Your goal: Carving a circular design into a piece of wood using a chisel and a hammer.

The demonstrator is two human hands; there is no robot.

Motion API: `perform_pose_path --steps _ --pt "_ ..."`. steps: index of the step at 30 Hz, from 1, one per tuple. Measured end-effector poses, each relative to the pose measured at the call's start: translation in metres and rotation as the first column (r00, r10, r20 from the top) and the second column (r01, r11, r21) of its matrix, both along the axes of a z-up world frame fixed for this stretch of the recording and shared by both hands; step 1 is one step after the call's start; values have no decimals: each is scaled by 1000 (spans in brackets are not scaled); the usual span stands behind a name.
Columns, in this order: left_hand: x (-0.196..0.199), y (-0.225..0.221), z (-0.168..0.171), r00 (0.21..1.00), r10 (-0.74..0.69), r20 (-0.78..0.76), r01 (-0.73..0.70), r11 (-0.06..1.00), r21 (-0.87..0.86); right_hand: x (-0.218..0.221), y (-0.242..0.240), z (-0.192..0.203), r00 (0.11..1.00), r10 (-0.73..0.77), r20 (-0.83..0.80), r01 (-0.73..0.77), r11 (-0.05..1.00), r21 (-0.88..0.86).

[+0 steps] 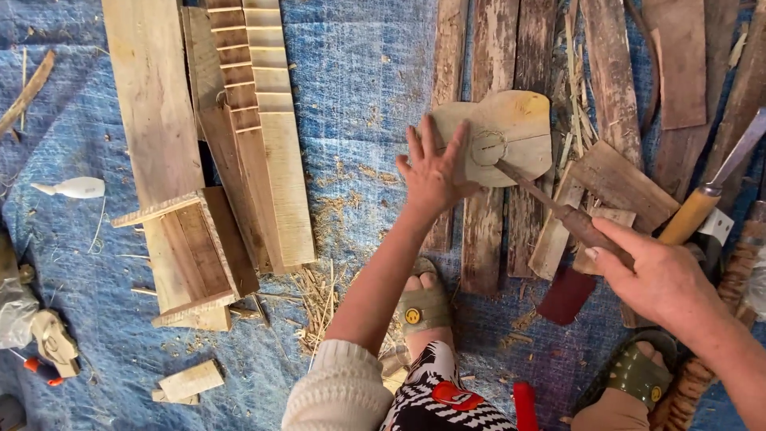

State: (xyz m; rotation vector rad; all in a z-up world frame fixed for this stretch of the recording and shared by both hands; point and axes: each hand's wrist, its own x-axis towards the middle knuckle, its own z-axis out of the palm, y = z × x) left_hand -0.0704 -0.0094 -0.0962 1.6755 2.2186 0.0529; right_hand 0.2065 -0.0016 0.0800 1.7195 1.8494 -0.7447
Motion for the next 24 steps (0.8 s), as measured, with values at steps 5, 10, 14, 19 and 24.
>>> perform_pose_path --steps 5,10,14,19,24 --pt "-3 -1 -17 995 51 80 -58 994 90 -12 11 12 996 -82 -19 80 993 -89" --pt "1 -9 -12 991 71 117 -87 987 138 16 14 -13 622 -644 -445 527 765 -371" --pt "8 -16 -14 988 103 118 -128 967 219 30 -2 -7 736 -470 -488 481 869 -111" --pt "14 -29 -12 990 79 114 -107 958 267 19 0 11 838 -399 -373 388 915 -106" --pt "25 -36 -8 988 125 88 -140 971 192 13 10 5 877 -347 -333 334 938 -97"
